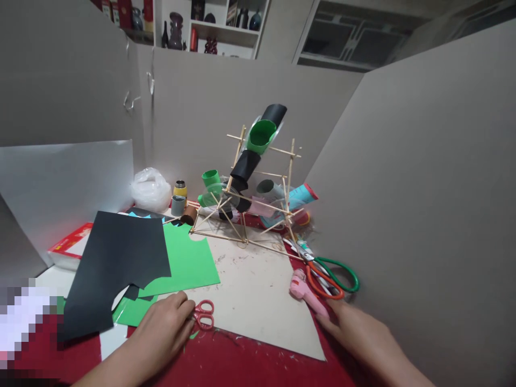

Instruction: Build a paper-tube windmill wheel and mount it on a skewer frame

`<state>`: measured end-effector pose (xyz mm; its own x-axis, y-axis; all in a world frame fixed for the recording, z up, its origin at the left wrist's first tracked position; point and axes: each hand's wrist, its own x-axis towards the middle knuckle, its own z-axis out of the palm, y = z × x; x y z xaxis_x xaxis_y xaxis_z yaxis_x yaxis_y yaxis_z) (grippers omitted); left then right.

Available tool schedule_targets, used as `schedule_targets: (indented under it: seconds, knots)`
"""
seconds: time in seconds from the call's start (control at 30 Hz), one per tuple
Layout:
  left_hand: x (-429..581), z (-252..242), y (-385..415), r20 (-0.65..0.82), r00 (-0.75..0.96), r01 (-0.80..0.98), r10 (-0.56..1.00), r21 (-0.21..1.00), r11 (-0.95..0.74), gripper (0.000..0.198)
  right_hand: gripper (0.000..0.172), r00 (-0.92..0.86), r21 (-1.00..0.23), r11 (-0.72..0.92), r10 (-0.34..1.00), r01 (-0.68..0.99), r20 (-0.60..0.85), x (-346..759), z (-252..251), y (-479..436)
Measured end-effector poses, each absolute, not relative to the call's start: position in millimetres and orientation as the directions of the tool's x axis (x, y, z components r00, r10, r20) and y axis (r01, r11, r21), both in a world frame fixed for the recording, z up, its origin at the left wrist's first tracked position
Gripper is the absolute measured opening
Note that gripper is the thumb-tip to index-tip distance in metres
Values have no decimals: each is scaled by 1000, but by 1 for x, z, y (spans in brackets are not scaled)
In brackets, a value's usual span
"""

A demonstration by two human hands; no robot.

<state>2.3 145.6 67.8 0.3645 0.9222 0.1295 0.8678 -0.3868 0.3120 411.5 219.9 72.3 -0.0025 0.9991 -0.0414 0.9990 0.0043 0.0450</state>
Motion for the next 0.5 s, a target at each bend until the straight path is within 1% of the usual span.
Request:
schedule_targets:
  seconds: [0.07, 0.13, 0.17, 0.2, 0.23, 0.3, 0.33, 0.37, 0.4, 0.5]
  knots:
    - [-1, 79, 141, 149, 371, 843, 917, 359, -400, 23, 28, 14, -40, -15, 1000, 999, -23, 415, 87, 218]
    - [-4, 98, 139, 229, 385, 795, 894, 410, -447, 28, 34, 6, -105, 1, 998, 994, 69, 413, 109, 220]
    - [-5, 111, 141, 283, 391, 763, 876, 433, -480, 33, 37, 8, -134, 9, 992, 991, 128, 410, 122, 223]
    - [-5, 126, 146, 347, 389, 727, 853, 453, -516, 37, 38, 15, -188, 26, 977, 982, 212, 405, 136, 227]
    - [-4, 143, 155, 397, 389, 691, 831, 471, -548, 40, 37, 4, -245, 76, 951, 967, 309, 399, 151, 234]
    - [3, 178, 184, 397, 377, 648, 837, 533, -544, 46, 33, 12, -364, 190, 874, 912, 485, 384, 179, 254]
    - [9, 194, 204, 416, 353, 630, 838, 556, -542, 48, 34, 20, -384, 217, 849, 897, 528, 377, 191, 266]
    - [16, 210, 227, 466, 322, 600, 824, 572, -559, 51, 35, 30, -395, 232, 831, 889, 556, 370, 202, 280]
    - [23, 223, 251, 525, 271, 583, 807, 577, -571, 57, 36, 45, -407, 240, 814, 881, 579, 363, 213, 293]
    - [44, 252, 319, 607, 105, 608, 788, 588, -534, 79, 37, 94, -429, 236, 779, 872, 619, 344, 237, 333]
